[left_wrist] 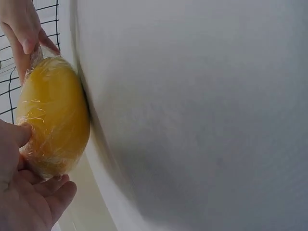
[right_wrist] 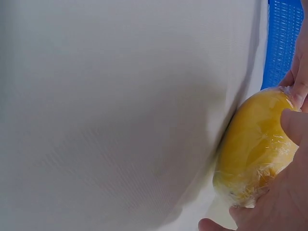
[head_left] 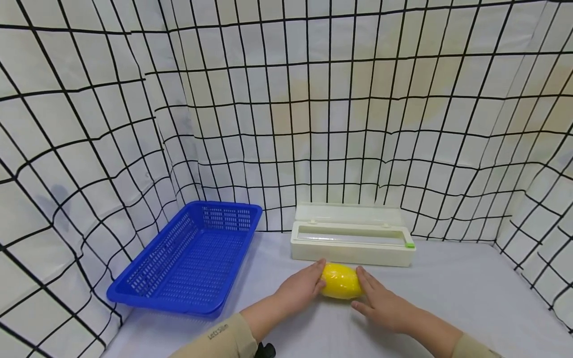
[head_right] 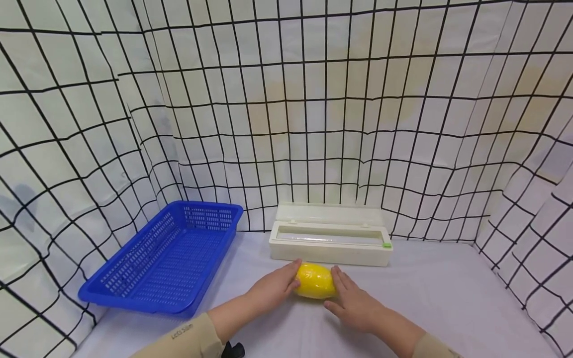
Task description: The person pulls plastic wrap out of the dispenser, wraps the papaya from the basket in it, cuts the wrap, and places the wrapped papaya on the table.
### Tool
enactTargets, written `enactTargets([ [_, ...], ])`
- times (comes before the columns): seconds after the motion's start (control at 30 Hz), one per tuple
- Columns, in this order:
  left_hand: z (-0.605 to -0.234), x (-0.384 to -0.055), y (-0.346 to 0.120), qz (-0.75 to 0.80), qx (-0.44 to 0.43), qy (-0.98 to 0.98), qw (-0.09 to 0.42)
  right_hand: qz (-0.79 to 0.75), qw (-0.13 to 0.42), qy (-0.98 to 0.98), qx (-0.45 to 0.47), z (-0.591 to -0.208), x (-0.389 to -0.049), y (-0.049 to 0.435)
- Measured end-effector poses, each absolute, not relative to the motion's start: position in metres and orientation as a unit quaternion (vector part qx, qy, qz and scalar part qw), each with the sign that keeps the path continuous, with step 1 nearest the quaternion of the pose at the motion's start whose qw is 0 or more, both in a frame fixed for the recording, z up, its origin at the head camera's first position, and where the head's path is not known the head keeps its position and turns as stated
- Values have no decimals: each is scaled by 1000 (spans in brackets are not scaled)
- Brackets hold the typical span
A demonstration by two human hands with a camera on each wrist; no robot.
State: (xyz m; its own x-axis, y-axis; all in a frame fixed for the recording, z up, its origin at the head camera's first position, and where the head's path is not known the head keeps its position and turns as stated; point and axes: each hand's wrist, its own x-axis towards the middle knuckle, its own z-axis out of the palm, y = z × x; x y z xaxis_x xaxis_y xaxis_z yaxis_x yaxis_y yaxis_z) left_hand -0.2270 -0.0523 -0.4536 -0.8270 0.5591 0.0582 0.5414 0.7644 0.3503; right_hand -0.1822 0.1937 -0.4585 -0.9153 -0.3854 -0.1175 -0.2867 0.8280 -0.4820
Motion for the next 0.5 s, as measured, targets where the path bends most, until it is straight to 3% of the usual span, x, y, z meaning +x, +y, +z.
enactTargets([
  [0.23, -449, -224, -49, 230, 263, 936, 39, -275, 98, 940, -177, -456, -181, 199],
  [0.5, -447, -225, -50, 318, 239, 914, 80, -325, 50, 931, -157, -454, -180, 207],
])
